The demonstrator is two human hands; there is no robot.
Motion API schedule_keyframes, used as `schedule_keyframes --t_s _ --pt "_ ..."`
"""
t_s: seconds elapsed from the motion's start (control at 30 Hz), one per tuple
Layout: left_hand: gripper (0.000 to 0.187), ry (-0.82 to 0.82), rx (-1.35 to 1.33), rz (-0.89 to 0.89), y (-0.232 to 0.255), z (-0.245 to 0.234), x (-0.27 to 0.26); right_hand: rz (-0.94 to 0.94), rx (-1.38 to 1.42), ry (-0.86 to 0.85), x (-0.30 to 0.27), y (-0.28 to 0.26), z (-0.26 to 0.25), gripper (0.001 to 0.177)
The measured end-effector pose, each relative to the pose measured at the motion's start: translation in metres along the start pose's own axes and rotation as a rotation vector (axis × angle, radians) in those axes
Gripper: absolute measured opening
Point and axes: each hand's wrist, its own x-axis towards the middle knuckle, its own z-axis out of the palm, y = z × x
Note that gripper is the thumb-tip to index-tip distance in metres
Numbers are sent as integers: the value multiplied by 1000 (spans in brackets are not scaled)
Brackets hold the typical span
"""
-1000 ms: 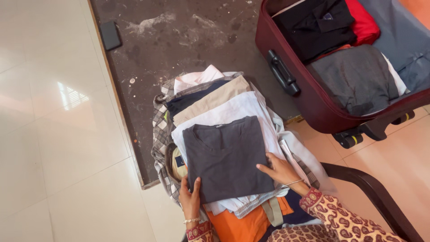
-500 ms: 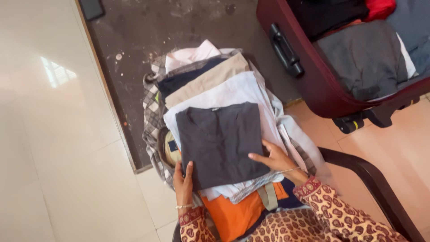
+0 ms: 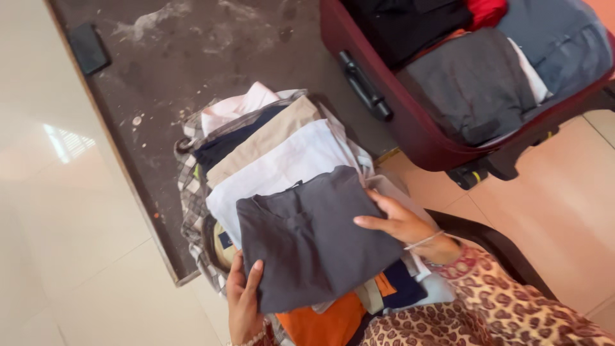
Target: The person folds clothing items by hand on their lap and places them into an open suitcase on the floor.
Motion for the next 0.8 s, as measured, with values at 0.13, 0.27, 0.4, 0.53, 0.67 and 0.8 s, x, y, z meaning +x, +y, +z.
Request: schedule_keyframes --t_s 0.13,0.27,0.4,0.53,0.67,0.8 --pt "49 -103 60 28 20 63 -10 34 93 49 -46 -37 -40 78" --pt "48 -240 61 3 23 147 0 149 39 308 -81 -63 -108 80" --pt "45 -393 94 75 26 235 15 100 -344 595 -93 -103 -191 83" --pt "40 -531 138 229 34 304 40 42 -309 634 -83 -169 -237 76" --pt "41 -541 102 329 16 364 102 -44 -427 530 -63 -222 -278 74" --pt "49 -326 574 711 -38 403 160 -132 -505 419 -9 -229 -366 73"
